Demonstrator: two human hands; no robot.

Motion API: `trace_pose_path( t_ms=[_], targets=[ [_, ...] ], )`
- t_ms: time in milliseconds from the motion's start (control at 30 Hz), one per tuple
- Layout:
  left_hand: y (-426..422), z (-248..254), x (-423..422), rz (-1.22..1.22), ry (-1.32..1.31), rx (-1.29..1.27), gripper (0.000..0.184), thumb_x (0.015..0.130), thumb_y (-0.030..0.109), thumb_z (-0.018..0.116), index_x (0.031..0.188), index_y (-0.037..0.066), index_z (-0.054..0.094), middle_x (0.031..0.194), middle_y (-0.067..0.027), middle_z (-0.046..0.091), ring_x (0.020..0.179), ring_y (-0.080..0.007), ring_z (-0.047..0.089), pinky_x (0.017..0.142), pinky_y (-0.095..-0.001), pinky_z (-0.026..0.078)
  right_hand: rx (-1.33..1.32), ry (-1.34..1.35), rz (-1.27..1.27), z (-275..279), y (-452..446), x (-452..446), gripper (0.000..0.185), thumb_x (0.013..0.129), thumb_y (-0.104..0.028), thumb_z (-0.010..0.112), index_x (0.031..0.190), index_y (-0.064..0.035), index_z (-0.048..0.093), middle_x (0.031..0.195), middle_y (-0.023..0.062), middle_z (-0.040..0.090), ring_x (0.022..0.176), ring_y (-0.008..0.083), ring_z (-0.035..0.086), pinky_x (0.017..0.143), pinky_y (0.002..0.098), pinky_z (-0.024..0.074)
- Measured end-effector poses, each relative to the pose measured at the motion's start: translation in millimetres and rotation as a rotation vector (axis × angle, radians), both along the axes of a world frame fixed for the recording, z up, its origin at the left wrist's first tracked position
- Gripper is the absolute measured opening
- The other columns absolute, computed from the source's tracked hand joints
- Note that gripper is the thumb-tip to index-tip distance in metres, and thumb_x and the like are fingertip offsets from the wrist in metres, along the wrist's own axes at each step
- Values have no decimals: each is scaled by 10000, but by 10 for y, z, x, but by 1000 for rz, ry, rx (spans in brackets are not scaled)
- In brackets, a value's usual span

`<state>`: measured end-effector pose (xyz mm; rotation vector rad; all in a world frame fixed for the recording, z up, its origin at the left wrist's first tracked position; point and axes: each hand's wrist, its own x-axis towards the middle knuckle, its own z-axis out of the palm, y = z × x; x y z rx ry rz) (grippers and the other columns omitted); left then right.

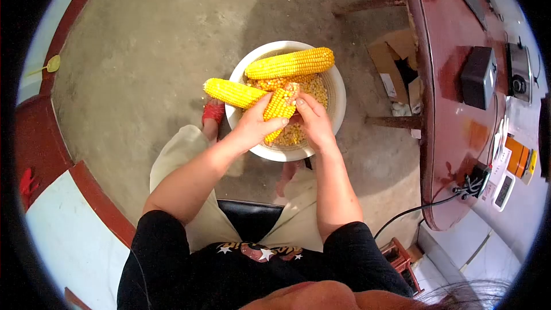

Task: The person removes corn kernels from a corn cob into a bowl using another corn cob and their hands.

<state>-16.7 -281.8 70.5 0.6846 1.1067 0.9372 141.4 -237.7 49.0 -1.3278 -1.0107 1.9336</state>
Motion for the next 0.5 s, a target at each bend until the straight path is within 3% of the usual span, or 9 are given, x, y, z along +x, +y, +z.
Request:
trace_pose_path(
  t_ms=[67,133,200,233,367,433,500],
  targets=[
    [-17,-27,-7,-18,141,41,737,766,209,672,1343,-51,296,1216,-171,497,1133,-235,489,952,-320,390,-40,19,5,29,-3,-2,406,922,-304,505,1155,27,537,1008,106,606,914,161,553,787,292,445],
    [-43,-10,5,-40,281,80,742,759,215,675,1340,-51,300,1226,-187,489,1149,-256,484,961,-333,384,20,-147,15,86,-10,-49,426,911,-340,513,1116,32,545,981,123,608,900,167,556,774,297,444],
    [-91,43,45,-188,747,176,736,767,178,664,1351,-47,278,1263,-199,450,1181,-251,448,998,-333,348,105,-241,70,148,-8,-82,425,907,-352,512,1090,30,549,962,135,607,887,172,559,763,304,443],
    [-123,-22,62,-158,724,212,744,759,185,674,1350,-40,282,1260,-224,443,1185,-279,447,1002,-349,344,191,-336,125,170,-13,-91,426,904,-364,511,1065,29,552,944,147,605,874,178,561,753,311,442],
    [-128,-105,75,-129,631,209,747,768,175,668,1355,-48,263,1273,-201,439,1188,-253,442,1000,-342,346,221,-317,96,184,-37,-115,417,909,-373,493,1035,20,551,918,170,600,853,206,570,745,333,439],
    [-108,-67,63,-93,385,135,754,778,167,660,1362,-58,238,1279,-176,436,1189,-224,435,999,-333,346,285,-288,66,138,-46,-115,395,917,-349,474,1053,15,545,924,171,598,850,234,570,753,347,436],
    [-90,-47,38,-97,333,136,755,783,164,655,1364,-62,230,1281,-167,434,1189,-213,431,999,-327,346,300,-282,66,150,-49,-105,381,919,-333,468,1059,13,541,923,173,595,851,242,569,756,352,434]
  ],
)
